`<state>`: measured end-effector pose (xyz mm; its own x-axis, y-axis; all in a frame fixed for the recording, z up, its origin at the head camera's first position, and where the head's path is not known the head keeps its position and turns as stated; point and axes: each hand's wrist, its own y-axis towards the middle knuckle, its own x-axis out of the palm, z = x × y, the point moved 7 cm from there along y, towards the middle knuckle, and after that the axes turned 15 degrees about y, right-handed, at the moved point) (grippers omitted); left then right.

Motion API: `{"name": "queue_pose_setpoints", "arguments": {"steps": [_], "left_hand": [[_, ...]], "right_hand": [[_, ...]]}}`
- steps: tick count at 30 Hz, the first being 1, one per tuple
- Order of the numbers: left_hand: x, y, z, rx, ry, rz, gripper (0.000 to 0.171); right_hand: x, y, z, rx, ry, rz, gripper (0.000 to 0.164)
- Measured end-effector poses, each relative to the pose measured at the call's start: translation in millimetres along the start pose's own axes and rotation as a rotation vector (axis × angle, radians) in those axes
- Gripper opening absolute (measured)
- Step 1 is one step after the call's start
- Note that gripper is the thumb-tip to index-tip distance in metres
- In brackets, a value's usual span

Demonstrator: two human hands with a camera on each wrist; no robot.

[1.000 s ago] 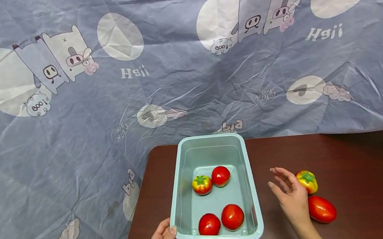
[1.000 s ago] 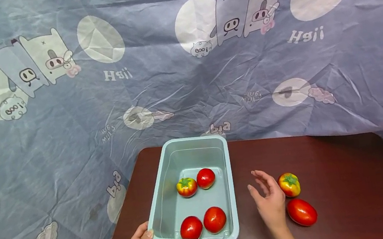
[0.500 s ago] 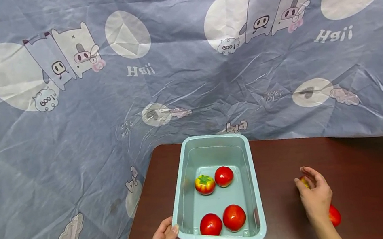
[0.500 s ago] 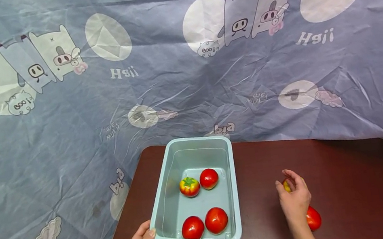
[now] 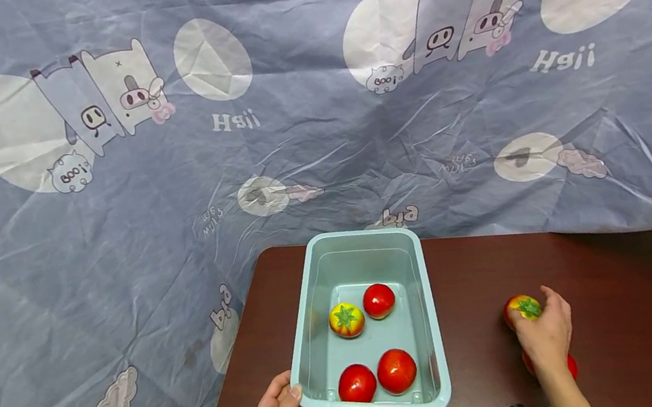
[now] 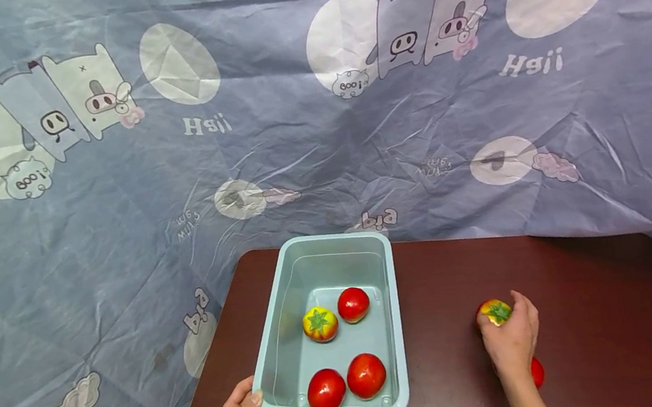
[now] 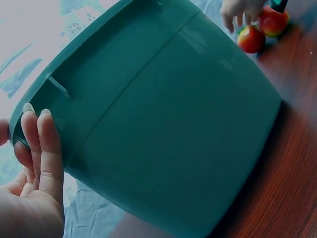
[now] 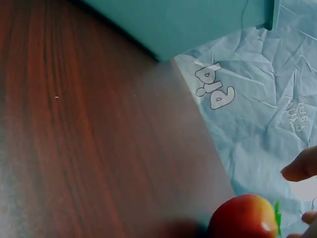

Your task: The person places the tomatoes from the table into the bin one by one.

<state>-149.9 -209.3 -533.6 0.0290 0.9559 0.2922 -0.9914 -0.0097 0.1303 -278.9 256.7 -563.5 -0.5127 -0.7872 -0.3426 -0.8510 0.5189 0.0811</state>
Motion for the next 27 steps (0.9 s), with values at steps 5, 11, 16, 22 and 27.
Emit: {"name": "queue_pose_setpoints", "arguments": {"steps": [5, 11, 16, 22, 27], "left_hand": [[0.0, -0.3, -0.2, -0.003, -0.006, 0.000, 0.023], [-1.0, -0.6, -2.1, -0.016, 0.003, 0.010, 0.023], [-1.2, -0.1, -1.8, -0.029, 0.029, 0.035, 0.022], [-1.3, -0.4, -1.7, -0.048, 0.050, 0.058, 0.021], [-1.9, -0.5, -2.0, -0.054, 0.055, 0.067, 0.021]], "right_hand": [[10.3, 7.9, 6.1, 0.068, -0.150, -0.137, 0.093], [16.1, 10.6, 11.8, 0.004, -0.322, -0.206, 0.094], [18.5, 8.0, 13.6, -0.066, -0.391, -0.218, 0.089], [20.7, 5.6, 15.7, -0.095, -0.396, -0.243, 0.088], [20.0, 6.4, 11.8, -0.109, -0.351, -0.230, 0.081]]}}
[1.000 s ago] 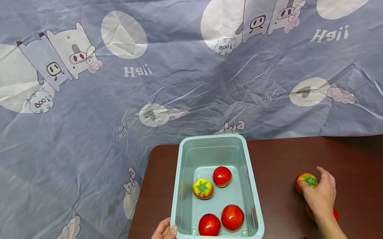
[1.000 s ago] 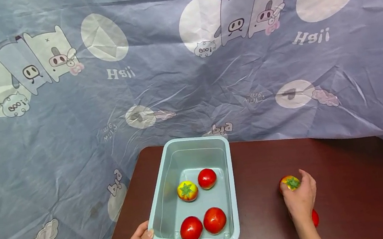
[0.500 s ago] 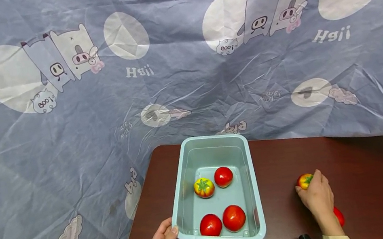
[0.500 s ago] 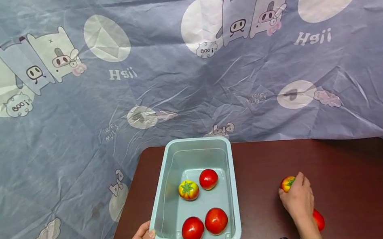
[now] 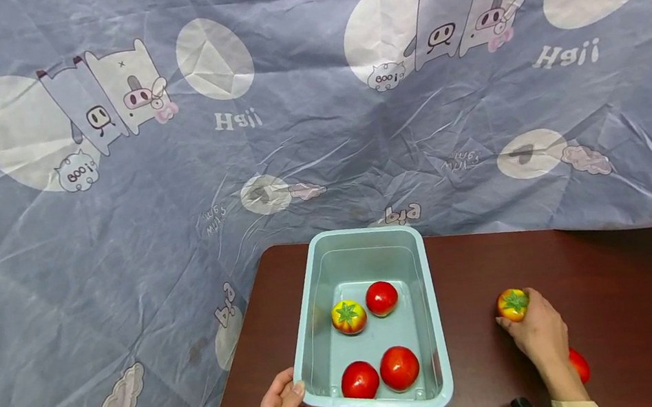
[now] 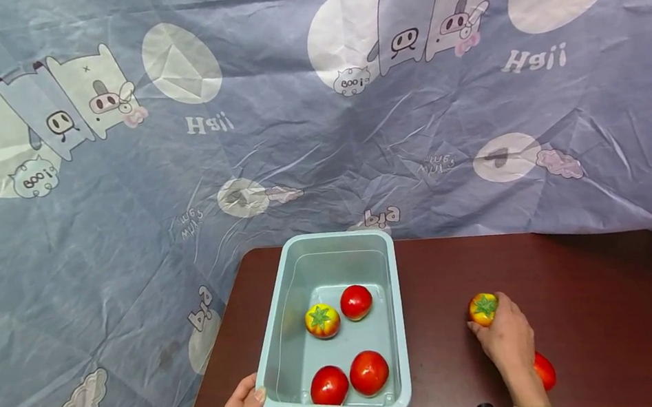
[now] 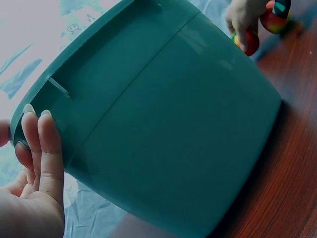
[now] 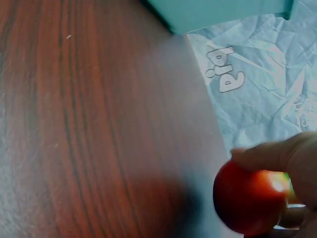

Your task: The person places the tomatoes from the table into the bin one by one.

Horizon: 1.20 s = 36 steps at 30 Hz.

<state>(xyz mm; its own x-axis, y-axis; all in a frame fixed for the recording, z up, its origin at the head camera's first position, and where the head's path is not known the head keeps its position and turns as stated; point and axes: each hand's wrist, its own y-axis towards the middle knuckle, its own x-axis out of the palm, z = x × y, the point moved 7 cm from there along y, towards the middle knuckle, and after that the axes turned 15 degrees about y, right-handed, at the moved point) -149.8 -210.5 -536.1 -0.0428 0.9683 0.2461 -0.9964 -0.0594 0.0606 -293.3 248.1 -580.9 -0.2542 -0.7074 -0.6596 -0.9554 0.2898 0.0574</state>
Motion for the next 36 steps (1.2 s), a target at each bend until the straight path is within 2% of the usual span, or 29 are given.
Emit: {"name": "queue_pose_setpoints", "arguments": {"steps": [4, 10, 15, 21, 27, 36], "left_hand": [[0.3, -0.3, -0.2, -0.003, -0.001, 0.012, 0.021], [1.7, -0.9, -0.1, -0.010, 0.000, 0.020, 0.020], [2.0, -1.3, -0.1, -0.002, -0.012, 0.016, 0.020], [3.0, -0.9, 0.8, 0.008, -0.023, 0.005, 0.021], [2.9, -2.0, 0.2, 0.007, -0.021, 0.001, 0.021], [2.1, -1.8, 0.8, 0.011, -0.018, 0.002, 0.022]], "right_hand": [[-6.5, -0.9, -5.9, -0.034, 0.079, 0.033, 0.078], [-20.7, -4.5, -19.5, -0.123, 0.234, 0.144, 0.073], [-28.7, -7.8, -33.8, -0.123, 0.311, 0.185, 0.073], [-37.6, -15.8, -56.8, -0.084, 0.443, 0.173, 0.073], [-40.2, -30.4, -87.9, -0.109, 0.635, 0.093, 0.075], [-43.6, -43.4, -123.1, -0.230, 0.650, 0.050, 0.075]]}}
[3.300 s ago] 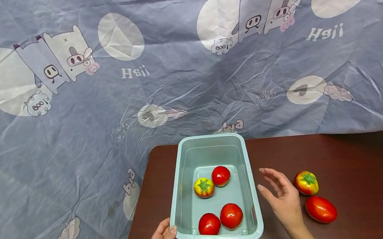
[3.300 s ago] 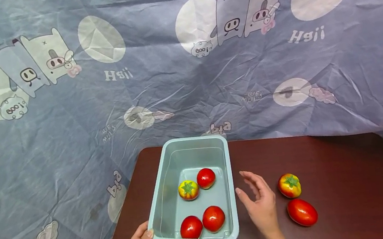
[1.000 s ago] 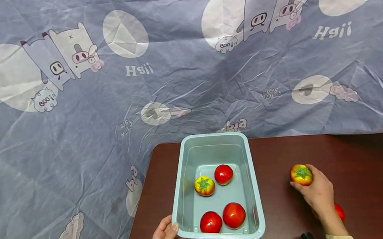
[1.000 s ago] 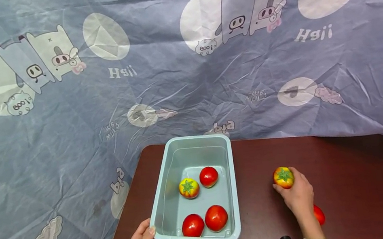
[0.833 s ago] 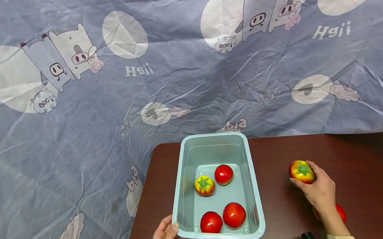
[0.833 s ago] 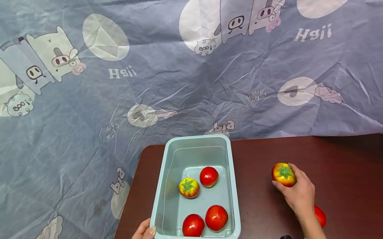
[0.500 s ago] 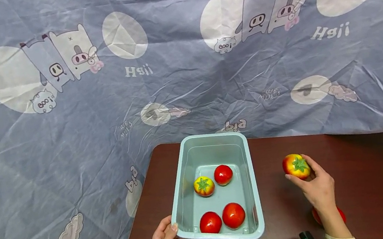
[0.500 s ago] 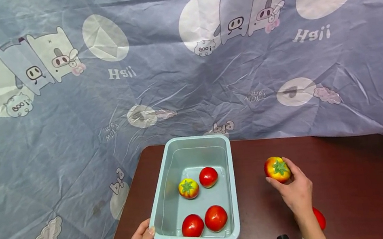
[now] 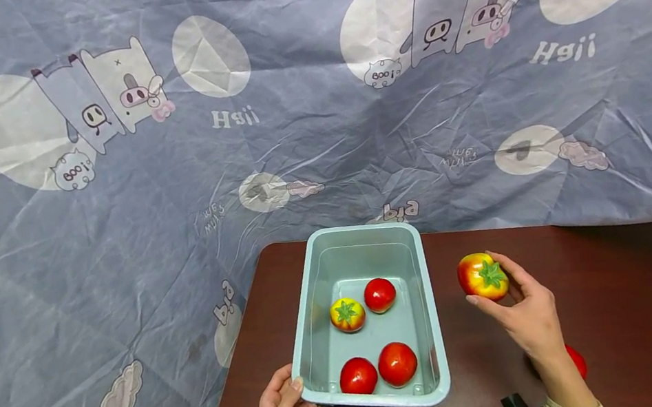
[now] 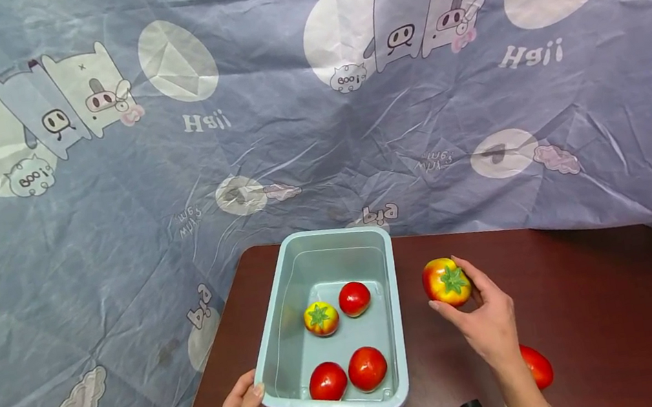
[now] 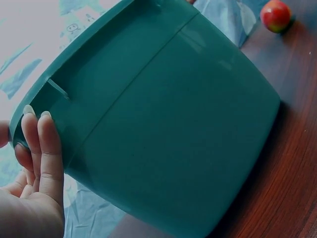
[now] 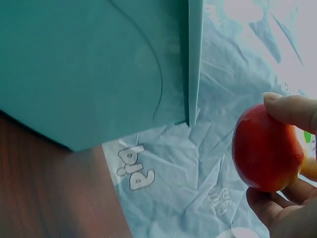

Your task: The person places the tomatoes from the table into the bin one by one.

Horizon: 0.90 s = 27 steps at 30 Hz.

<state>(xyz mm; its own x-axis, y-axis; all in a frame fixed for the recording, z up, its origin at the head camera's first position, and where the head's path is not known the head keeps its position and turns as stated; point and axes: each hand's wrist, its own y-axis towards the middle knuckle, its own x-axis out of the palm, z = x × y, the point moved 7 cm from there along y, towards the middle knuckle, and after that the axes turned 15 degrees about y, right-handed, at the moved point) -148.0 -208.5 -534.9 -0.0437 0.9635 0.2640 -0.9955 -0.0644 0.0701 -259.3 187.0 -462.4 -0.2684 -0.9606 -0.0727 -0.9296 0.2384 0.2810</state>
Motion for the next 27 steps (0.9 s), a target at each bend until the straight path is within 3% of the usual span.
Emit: {"name": "queue_pose_setpoints", "arguments": {"steps": [10, 18, 23, 27], "left_hand": [[-1.2, 1.1, -2.0, -0.031, 0.019, 0.019, 0.021], [-1.8, 0.7, -2.3, -0.032, 0.024, 0.025, 0.022], [-0.5, 0.7, -1.5, -0.033, 0.021, 0.018, 0.024], [-0.8, 0.5, -2.6, -0.038, 0.015, 0.018, 0.023]], "right_hand": [[23.7, -2.0, -21.4, -0.145, 0.065, -0.112, 0.080], [53.5, -16.8, -49.6, -0.244, 0.059, -0.253, 0.079], [71.7, -29.9, -71.9, -0.282, 0.126, -0.375, 0.084], [78.0, -34.4, -66.6, -0.291, 0.196, -0.445, 0.089]]}}
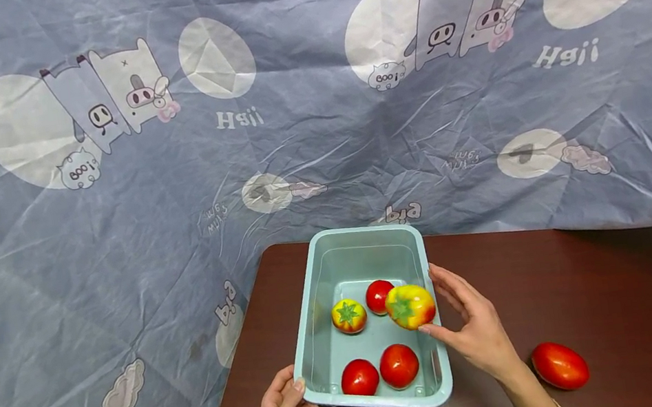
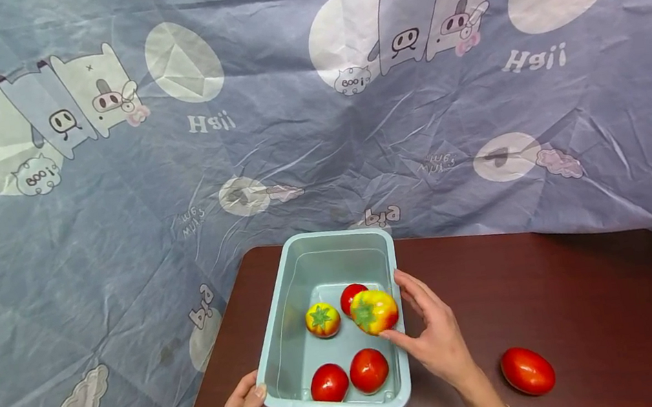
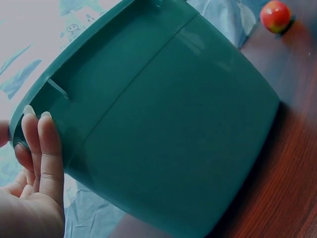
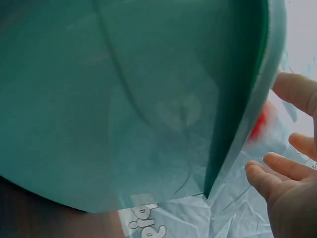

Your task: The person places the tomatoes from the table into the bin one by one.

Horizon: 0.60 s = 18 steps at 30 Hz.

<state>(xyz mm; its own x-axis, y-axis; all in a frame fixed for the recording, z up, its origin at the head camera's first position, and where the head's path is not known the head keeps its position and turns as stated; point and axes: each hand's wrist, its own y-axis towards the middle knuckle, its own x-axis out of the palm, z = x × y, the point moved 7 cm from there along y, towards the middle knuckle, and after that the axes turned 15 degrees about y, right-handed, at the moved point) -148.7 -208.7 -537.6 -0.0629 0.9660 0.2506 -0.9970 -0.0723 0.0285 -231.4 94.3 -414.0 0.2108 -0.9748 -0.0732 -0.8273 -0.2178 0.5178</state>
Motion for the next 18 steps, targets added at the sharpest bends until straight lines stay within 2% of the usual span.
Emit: {"name": "queue_pose_setpoints", "arguments": {"steps": [6, 11, 18], "left_hand": [[-0.4, -1.1, 0.7, 0.008, -0.013, -0.011, 0.022], [-0.2, -1.0, 1.4, 0.021, -0.018, -0.012, 0.022], [1.1, -1.4, 1.7, 0.032, -0.019, -0.018, 0.021]], "right_hand": [[-15.2, -12.5, 33.0, 0.013, 0.029, 0.039, 0.089], [-32.4, -24.0, 44.5, 0.014, -0.007, 0.101, 0.082], [-59.4, -43.1, 56.4, 0.057, -0.145, 0.234, 0.075]]}}
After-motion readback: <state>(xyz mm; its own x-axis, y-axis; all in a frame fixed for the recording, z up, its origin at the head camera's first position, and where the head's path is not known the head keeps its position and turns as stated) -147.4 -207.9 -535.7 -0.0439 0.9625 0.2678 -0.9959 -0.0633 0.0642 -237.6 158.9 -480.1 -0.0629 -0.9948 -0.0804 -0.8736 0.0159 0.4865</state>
